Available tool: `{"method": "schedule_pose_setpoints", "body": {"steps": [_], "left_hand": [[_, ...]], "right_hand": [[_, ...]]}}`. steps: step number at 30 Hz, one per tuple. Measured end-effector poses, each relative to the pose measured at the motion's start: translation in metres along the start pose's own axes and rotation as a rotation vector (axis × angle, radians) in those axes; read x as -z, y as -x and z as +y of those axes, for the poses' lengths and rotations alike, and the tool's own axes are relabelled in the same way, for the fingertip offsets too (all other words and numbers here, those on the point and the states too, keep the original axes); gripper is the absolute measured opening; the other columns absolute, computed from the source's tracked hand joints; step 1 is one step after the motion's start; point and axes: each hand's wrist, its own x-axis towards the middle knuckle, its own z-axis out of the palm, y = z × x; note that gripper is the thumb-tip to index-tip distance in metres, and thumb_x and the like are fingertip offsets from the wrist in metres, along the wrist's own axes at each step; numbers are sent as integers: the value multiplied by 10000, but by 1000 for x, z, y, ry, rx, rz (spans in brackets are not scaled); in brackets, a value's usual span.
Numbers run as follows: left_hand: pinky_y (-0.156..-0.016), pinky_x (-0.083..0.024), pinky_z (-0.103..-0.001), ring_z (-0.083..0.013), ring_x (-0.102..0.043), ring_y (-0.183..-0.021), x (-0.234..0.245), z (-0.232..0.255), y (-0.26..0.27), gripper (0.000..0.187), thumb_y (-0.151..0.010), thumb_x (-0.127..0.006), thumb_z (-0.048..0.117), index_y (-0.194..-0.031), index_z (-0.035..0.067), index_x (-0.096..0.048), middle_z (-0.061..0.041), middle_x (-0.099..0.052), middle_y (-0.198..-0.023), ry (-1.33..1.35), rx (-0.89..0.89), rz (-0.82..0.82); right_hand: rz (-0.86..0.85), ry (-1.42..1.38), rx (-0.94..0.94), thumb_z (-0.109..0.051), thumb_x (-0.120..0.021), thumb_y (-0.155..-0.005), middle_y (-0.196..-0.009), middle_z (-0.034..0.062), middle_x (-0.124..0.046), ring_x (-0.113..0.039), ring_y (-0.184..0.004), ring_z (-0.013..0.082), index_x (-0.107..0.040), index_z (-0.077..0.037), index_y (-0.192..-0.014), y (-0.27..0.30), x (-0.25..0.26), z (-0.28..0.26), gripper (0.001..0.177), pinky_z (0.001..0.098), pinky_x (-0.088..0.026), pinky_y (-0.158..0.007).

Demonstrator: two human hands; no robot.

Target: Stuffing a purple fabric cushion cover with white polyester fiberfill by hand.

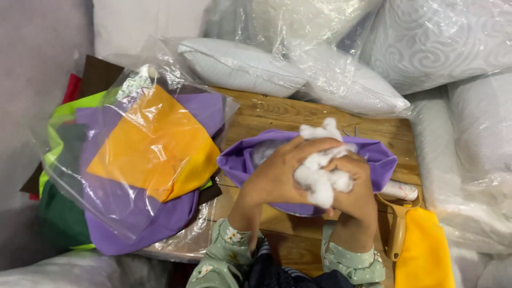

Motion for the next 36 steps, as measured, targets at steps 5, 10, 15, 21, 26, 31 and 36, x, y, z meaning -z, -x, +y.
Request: {"method": "schedule_pose_setpoints", "body": {"steps": [5, 10, 15, 21, 26, 31, 36], "left_hand": [[-1031, -525, -518, -446, -676, -1155, 8, -27, 6, 1072, -602, -739, 754, -1485, 190, -512, -205, -641, -1266, -114, 129, -55], [-949, -563, -487, -468, -694, -1055, 29, -45, 9, 562, -789, -823, 325, -1272, 136, -608, -183, -618, -1153, -283, 248, -118], [-857, -579, -453, -393, -730, -924, 35, -56, 21, 264, -796, -729, 189, -1051, 134, -687, -145, -718, -879, -329, 493, -192], [-825, -595, -489, -446, -733, -921, 30, -55, 10, 370, -785, -655, -9, -1144, 73, -692, -234, -704, -941, -432, 541, -92], [-845, -577, -500, -464, -716, -946, 39, -48, 4, 369, -791, -684, 2, -1153, 72, -665, -242, -692, -963, -338, 379, 38], [-897, -547, -549, -485, -684, -1015, 37, -40, 5, 435, -765, -670, 4, -1196, 38, -629, -257, -699, -1013, -122, 188, 65], [-784, -535, -469, -372, -665, -824, 47, -26, -2, 362, -733, -743, 64, -1079, 103, -643, -155, -638, -881, 17, 108, 130]], "right_hand": [[-117, 209, -50, -204, -906, -652, -782, 95, -618, -628, -663, 298, -678, -95, -819, -18, -7, -15, 303, 375, -490, -578], [-274, 265, -135, -6, -795, -707, -1132, 136, -625, -660, -1025, 413, -578, -101, -1021, -46, -15, -52, 393, 476, -538, -837], [-442, 431, -309, -17, -757, -787, -1053, 260, -684, -666, -1047, 502, -546, -24, -1155, -50, -6, -25, 424, 559, -597, -765], [-228, 601, -249, -14, -756, -854, -1499, 367, -425, -439, -1368, 576, -543, 2, -1390, -55, -1, -36, 577, 644, -396, -1087], [-195, 451, -238, 39, -711, -918, -1329, 241, -630, -678, -1120, 447, -624, 3, -1338, -45, -1, -36, 430, 476, -602, -827], [-171, 259, -199, 138, -656, -884, -1259, 248, -616, -720, -975, 394, -608, 56, -1347, -41, -10, -27, 472, 432, -629, -747], [-24, 272, -55, 77, -806, -841, -827, 93, -725, -710, -717, 216, -758, -3, -903, -42, -13, -36, 112, 308, -598, -647]]}}
